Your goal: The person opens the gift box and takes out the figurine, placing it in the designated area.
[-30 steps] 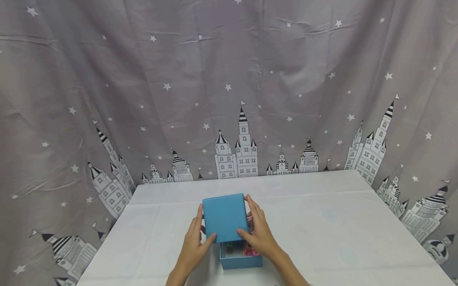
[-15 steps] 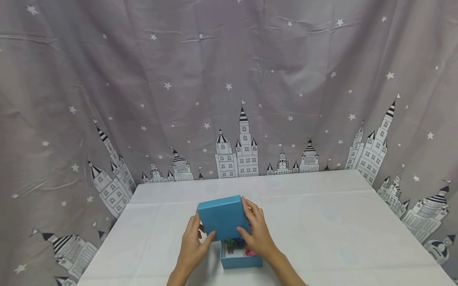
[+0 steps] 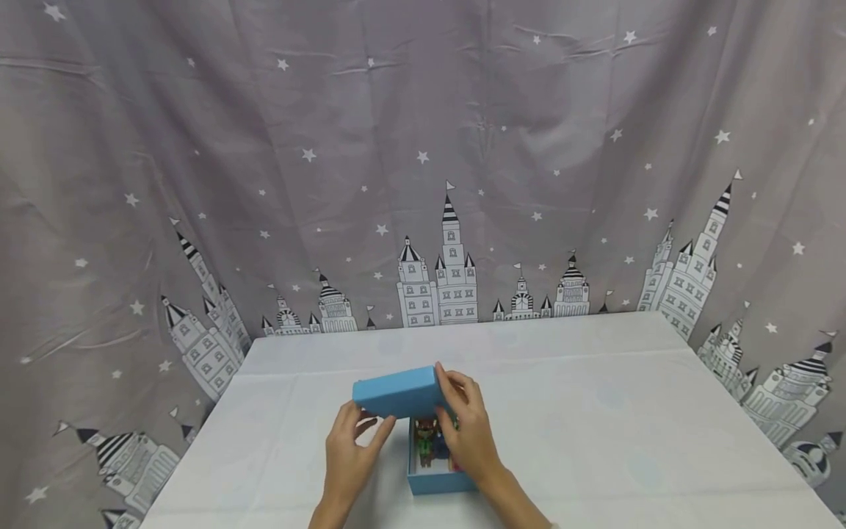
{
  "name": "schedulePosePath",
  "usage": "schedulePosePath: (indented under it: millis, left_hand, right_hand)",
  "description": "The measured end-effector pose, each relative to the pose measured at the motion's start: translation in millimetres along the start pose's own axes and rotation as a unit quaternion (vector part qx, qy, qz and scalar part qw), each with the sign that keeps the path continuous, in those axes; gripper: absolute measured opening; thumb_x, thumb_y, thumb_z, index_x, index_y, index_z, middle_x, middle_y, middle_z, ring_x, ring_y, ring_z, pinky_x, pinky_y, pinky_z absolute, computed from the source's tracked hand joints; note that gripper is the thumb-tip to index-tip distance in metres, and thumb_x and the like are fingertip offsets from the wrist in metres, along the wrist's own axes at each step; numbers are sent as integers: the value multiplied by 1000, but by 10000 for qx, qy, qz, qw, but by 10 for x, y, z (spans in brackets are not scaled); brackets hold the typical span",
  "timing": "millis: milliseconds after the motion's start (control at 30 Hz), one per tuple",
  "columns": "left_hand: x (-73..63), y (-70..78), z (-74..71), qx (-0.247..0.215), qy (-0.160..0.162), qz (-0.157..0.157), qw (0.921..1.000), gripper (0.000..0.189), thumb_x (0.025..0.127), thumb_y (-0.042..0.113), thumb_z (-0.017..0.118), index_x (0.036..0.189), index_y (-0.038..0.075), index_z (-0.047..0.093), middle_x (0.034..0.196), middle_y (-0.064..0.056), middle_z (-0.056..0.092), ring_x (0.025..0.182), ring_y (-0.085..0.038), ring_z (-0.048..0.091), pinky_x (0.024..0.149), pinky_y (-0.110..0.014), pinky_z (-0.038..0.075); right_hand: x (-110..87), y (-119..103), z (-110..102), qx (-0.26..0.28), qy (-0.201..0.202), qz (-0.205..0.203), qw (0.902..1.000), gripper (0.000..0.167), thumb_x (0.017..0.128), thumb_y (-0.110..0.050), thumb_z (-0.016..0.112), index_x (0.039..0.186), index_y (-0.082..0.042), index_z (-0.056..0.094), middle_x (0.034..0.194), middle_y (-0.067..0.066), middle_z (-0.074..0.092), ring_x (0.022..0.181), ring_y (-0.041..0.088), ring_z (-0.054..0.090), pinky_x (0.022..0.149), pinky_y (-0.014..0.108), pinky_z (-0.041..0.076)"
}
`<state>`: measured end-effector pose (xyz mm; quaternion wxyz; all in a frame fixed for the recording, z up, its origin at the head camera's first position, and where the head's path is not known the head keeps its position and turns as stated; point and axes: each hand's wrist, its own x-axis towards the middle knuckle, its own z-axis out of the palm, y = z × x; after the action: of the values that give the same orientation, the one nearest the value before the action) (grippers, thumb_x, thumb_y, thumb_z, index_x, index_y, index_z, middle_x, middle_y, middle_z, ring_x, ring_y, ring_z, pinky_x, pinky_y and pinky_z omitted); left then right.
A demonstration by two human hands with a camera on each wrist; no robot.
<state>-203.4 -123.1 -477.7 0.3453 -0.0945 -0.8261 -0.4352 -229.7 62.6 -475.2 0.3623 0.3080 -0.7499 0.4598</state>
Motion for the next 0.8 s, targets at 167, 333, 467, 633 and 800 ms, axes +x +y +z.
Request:
schedulePosePath:
  millis: [167,333,467,633,800]
  left_hand:
    - [7,28,-27,-348,316,-108,9988,61,80,17,73,132,-1,47,117,-13,57,98,-27,62,75,-35,54]
    - [23,29,-45,-458,598,14,9972,59,82,12,70,133,-4,45,123,-20,54,104,-33,59,76,-37,53]
    - [23,28,-52,-474,773,-123,9958,55,82,14,70,128,-5,47,122,-21,55,103,-34,59,76,-36,52]
    - [19,12,-61,-640,932,-76,9936,54,79,9,72,125,-5,48,121,-23,55,99,-37,60,75,-34,51]
    - [12,-28,-110,-810,993,181,9916,60,73,3,76,124,-8,46,129,-21,50,103,-39,57,79,-26,49]
  right_hand:
    - [22,-97,66,32,98,8,9999,66,82,-10,70,139,-1,38,130,17,44,119,31,45,100,24,38]
    - [5,-197,124,143,212,201,9995,65,82,-15,70,137,0,41,137,17,43,123,32,44,102,24,35]
    - [-18,-254,161,242,257,452,9984,63,80,-8,70,136,0,43,137,16,43,122,29,44,99,24,37]
    - [-38,-310,205,333,427,750,9957,60,80,-7,70,135,-3,45,133,16,46,116,30,49,95,23,41]
    - [-25,-396,242,694,619,818,9923,56,78,2,70,129,8,47,126,25,49,110,35,52,88,20,45]
